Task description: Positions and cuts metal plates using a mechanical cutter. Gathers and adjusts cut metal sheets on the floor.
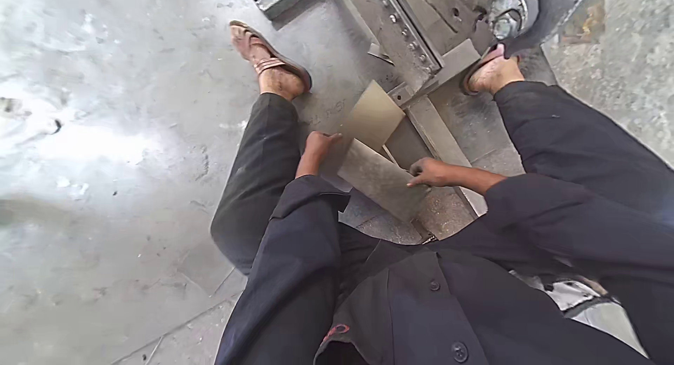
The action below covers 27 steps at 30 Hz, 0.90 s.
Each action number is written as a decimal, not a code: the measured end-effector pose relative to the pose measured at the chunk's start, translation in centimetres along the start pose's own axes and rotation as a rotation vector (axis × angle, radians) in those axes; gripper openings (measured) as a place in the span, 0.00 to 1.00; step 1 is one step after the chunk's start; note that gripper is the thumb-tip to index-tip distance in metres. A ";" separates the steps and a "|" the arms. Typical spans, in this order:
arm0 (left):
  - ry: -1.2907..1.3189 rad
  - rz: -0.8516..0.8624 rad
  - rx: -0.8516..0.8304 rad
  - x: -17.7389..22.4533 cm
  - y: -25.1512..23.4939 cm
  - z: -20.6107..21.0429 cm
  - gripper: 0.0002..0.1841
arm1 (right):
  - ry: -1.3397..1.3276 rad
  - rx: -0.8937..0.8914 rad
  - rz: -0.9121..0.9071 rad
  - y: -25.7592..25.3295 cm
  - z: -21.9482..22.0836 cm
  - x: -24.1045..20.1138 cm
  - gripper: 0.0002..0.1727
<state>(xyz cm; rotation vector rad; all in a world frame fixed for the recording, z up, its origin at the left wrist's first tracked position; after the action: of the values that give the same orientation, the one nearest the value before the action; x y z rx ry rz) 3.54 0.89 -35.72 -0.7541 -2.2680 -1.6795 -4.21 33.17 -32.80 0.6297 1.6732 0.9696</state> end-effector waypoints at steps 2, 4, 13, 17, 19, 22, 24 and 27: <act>-0.007 0.145 0.016 2.7 2.8 1.4 0.25 | 0.117 -0.018 0.055 2.9 -0.6 0.5 0.19; 0.002 0.199 0.095 3.0 5.2 1.4 0.23 | 0.262 -0.021 0.137 3.7 -0.3 1.2 0.22; 0.351 0.350 0.566 3.5 14.5 -5.9 0.28 | 0.624 0.001 0.385 4.8 1.4 2.0 0.17; 0.762 0.537 0.949 -0.5 21.4 -12.3 0.28 | 0.663 0.003 0.381 4.7 1.5 2.1 0.17; 0.829 0.545 1.160 -3.7 26.0 -16.1 0.28 | 0.673 0.001 0.401 5.0 1.8 1.8 0.17; 0.755 0.467 1.447 -11.4 34.0 -22.9 0.26 | 0.652 0.011 0.421 5.4 1.7 0.6 0.16; 0.709 0.436 1.493 -17.4 38.7 -26.0 0.23 | 0.615 0.035 0.412 5.5 1.3 0.6 0.17; 0.489 0.326 1.529 -24.9 44.3 -28.0 0.25 | 0.540 0.089 0.378 5.3 -0.1 0.9 0.18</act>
<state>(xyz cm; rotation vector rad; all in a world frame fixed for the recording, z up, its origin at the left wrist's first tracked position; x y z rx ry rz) 44.20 -22.64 -1.65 -0.2119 -2.0669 0.2321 -4.89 36.70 -28.82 0.8113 2.1231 1.4351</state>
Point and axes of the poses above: each hand's wrist, its own y-axis away from the middle knuckle, its own z-axis out of the palm, x = y × z, the point moved 8 cm from there along -y, towards the middle knuckle, and after that the axes turned 15 degrees about -x, right-handed, at the moved point
